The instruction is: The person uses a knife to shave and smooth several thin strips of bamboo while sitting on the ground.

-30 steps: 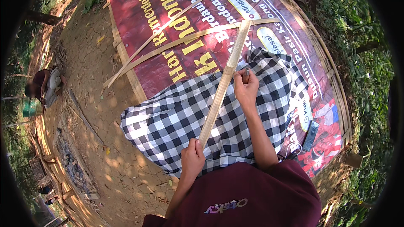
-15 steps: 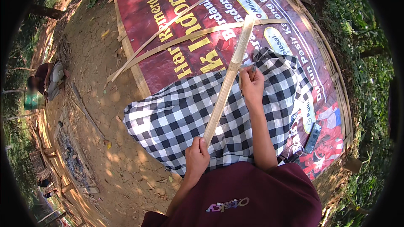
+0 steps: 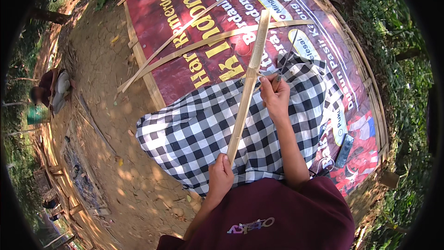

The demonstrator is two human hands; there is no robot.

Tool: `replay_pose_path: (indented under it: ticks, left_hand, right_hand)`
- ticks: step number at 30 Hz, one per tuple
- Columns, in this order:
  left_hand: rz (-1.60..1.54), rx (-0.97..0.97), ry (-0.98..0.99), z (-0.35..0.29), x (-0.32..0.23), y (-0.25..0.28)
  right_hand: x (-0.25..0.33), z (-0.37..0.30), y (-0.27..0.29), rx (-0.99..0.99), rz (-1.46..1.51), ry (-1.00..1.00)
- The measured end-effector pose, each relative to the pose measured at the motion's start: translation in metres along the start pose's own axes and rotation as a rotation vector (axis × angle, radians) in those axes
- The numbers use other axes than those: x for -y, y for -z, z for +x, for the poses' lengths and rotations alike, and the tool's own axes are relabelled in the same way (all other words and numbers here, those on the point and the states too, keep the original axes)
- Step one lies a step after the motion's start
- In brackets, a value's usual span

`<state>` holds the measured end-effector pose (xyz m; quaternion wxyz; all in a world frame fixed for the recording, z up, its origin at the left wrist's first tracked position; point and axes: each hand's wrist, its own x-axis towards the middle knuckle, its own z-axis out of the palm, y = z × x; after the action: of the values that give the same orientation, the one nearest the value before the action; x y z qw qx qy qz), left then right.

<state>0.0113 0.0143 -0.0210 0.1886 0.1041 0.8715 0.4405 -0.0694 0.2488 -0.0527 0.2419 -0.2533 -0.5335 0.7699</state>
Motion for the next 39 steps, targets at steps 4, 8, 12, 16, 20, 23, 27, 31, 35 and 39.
replay_pose_path:
  ticks: [4, 8, 12, 16, 20, 23, 27, 31, 35, 39]
  left_hand:
    - [-0.062, 0.001, -0.007, -0.001, 0.005, 0.0]
    - [-0.127, 0.048, 0.046, 0.007, 0.012, 0.014]
    - [-0.144, 0.038, 0.038, 0.011, 0.013, 0.011]
    - [-0.144, 0.047, 0.077, 0.008, 0.011, 0.003]
    - [-0.237, 0.084, 0.124, -0.002, 0.017, -0.004]
    - [-0.416, 0.181, 0.232, -0.004, 0.013, 0.0]
    - [-0.784, 0.4, 0.389, 0.003, 0.016, 0.021]
    - [-1.022, 0.569, 0.442, 0.007, 0.022, 0.029]
    - [-1.078, 0.619, 0.456, 0.002, 0.033, 0.034]
    - [-0.667, 0.439, 0.307, 0.004, 0.04, 0.032]
  right_hand:
    - [-0.008, 0.009, 0.004, -0.028, -0.159, 0.257]
    - [0.004, 0.017, 0.016, 0.058, -0.327, 0.246]
    - [-0.001, 0.005, 0.014, 0.105, -0.261, 0.092]
    - [-0.008, -0.01, 0.001, 0.088, -0.22, -0.007]
    - [-0.01, -0.017, -0.007, 0.082, -0.301, 0.051]
    - [-0.001, -0.018, -0.007, 0.171, -0.116, -0.026]
    - [-0.004, -0.012, 0.004, 0.396, 0.316, -0.166]
    - [-0.006, -0.007, 0.007, 0.465, 0.507, -0.169]
    - [0.007, -0.006, 0.014, 0.579, 0.514, -0.213]
    - [0.049, 0.005, 0.022, 0.45, 0.266, -0.169]
